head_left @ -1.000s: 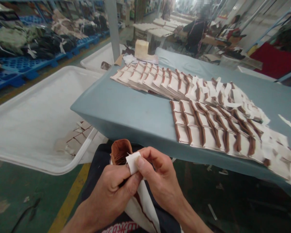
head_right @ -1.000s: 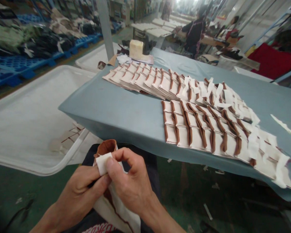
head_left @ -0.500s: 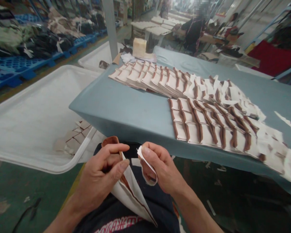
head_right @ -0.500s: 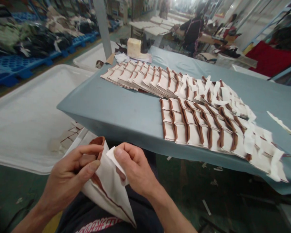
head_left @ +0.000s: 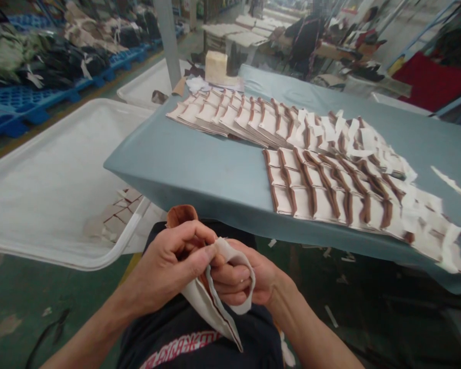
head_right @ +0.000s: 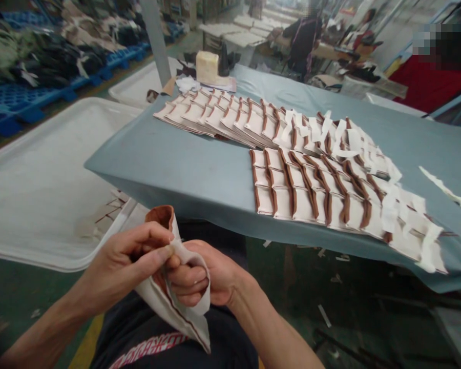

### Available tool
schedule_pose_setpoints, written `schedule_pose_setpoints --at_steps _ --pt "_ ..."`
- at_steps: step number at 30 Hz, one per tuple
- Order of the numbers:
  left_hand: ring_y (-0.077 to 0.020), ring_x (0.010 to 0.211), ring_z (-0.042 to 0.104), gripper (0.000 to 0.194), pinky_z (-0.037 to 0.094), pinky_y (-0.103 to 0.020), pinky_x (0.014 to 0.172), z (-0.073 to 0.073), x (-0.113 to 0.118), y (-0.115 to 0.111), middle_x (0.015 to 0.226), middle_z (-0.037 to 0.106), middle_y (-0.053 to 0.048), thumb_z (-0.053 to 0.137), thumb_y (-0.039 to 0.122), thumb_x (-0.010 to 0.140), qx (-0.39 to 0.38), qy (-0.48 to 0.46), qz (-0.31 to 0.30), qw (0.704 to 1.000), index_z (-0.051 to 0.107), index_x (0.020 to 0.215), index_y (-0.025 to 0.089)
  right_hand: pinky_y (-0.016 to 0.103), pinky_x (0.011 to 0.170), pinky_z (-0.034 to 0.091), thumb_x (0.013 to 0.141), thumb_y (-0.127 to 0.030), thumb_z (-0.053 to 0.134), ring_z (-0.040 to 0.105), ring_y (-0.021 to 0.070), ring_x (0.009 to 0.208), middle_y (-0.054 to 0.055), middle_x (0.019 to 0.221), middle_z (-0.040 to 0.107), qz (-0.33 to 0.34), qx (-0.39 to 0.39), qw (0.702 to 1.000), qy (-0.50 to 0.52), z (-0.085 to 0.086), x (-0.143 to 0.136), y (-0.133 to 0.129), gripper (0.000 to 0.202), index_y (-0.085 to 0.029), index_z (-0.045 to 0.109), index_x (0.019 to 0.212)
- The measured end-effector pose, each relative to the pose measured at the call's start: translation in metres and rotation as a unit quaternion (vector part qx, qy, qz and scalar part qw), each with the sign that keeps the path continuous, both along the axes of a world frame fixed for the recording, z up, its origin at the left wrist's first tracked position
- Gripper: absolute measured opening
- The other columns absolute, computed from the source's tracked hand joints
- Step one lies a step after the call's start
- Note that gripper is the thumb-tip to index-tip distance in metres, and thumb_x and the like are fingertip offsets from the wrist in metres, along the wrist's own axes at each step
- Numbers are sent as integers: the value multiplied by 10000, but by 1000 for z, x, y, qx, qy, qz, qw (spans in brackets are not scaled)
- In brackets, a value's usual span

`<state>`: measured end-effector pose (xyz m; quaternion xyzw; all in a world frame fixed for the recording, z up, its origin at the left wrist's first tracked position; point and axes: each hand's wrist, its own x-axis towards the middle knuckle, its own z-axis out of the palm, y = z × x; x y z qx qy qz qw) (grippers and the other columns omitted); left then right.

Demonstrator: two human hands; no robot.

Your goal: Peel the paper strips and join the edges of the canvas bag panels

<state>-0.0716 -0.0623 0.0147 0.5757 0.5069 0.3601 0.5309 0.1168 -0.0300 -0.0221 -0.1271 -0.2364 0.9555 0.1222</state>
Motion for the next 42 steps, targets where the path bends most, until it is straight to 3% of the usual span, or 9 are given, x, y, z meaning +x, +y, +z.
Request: schedule_pose_setpoints --at_steps 4,7,9,12,19,25,30,37,42 --pt "-120 500 557 291 395 -181 474 0 -1 2 614 661 14 686 466 900 -78 -9 -3 997 688 852 179 218 442 379 986 -645 711 370 100 420 -85 489 498 -93 158 973 -143 0 10 -1 482 -211 646 786" --pt "-124 477 548 341 381 -180 456 -5 -3 1 574 603 42 688 526 922 -112 -20 -5 994 660 850 194 247 718 528 1089 -682 597 663 155 784 28 857 762 -224 316 893 -228 5 20 1 560 -178 770 915" --pt "-119 472 533 361 368 -178 450 -9 -5 1 573 586 51 692 548 932 -108 -17 3 994 663 858 196 284 839 548 1063 -672 655 697 184 925 41 999 786 -261 401 840 -255 10 22 1 505 -187 792 1024" --pt "-124 466 537 369 361 -185 452 -9 -6 2 573 588 47 695 550 927 -94 5 8 996 675 853 189 276 777 527 974 -559 816 655 157 813 10 889 735 -277 426 816 -276 12 17 0 382 -185 739 954" --pt "-160 523 632 402 426 -239 500 -8 -8 -2 652 630 35 640 585 1020 -39 20 56 997 624 862 215 204 505 345 935 -698 825 426 76 529 -89 616 501 -321 299 860 -261 2 0 -13 545 -199 621 857" --pt "-158 578 432 673 358 -294 541 -40 -14 -27 624 416 47 372 737 1143 73 90 202 973 425 682 250 181 445 239 853 -802 848 304 45 452 -118 536 446 -294 190 905 -243 -10 -16 -33 646 -209 593 864" --pt "-150 511 372 746 303 -310 502 -50 -24 -44 571 444 41 344 763 1129 41 96 143 984 518 638 230 181 428 231 797 -840 852 286 41 440 -117 527 442 -284 164 911 -252 -20 -26 -42 683 -206 605 855" --pt "-180 671 635 302 467 -235 609 -33 -45 -53 752 739 6 617 415 1001 -8 134 0 991 780 859 203 185 405 227 802 -791 841 275 46 420 -123 508 435 -282 163 906 -270 -19 -26 -43 624 -218 599 858" --pt "-223 778 722 288 549 -247 710 -21 -50 -53 844 819 -18 613 399 978 -33 153 -37 987 796 865 208 180 417 260 825 -767 848 291 49 418 -131 496 425 -306 170 890 -293 -11 -21 -46 606 -221 588 856"
